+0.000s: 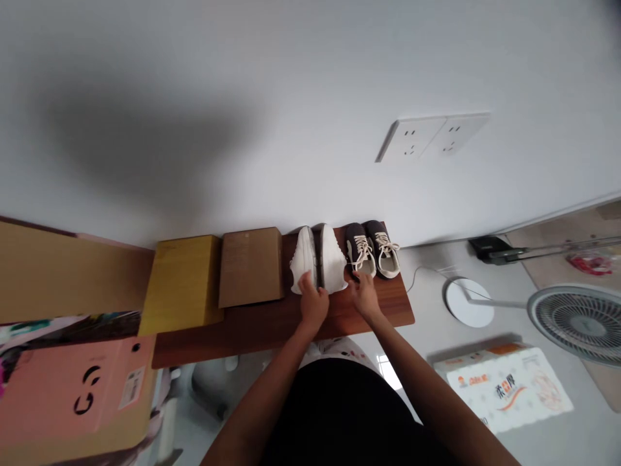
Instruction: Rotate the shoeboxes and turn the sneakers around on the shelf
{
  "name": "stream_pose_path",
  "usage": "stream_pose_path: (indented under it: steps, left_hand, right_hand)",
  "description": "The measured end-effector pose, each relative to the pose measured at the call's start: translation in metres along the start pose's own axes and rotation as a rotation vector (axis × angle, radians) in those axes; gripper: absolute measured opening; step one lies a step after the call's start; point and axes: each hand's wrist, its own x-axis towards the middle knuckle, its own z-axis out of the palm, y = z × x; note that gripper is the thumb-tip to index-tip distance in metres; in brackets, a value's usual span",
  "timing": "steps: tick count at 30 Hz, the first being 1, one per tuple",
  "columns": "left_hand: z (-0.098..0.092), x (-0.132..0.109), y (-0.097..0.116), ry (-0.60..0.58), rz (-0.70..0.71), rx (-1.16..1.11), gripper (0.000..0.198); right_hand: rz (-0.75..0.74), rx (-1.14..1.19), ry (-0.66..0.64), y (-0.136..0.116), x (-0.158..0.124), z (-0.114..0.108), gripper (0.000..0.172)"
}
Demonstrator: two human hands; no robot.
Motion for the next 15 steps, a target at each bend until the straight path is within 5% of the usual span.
stream_pose_path:
  steps: [4,7,11,15]
  left_hand:
    - [0.07,-0.006,0.048,-0.45,0.281,-0.029,0.051]
    - [0.111,0.011,0.077,-0.57,0.127,0.055,0.033]
    - [0.117,0.031,0.081,-0.511,0.069,-0.005,0.012]
    - [0.101,0.033,0.064,-0.442,-0.119,-0.292,0.02]
  right_hand:
    - [0.116,-0.272,0.076,0.011,0.024,-0.043,0.036]
    - [0.255,-0.37,-0.016,0.015,0.055,-0.061,0.022]
    - [0.271,-0.223,0.102,0.034,0.075,-0.091,0.026]
    - [0.343,0.153,0.14,0.066,0.069,-0.112,0.037]
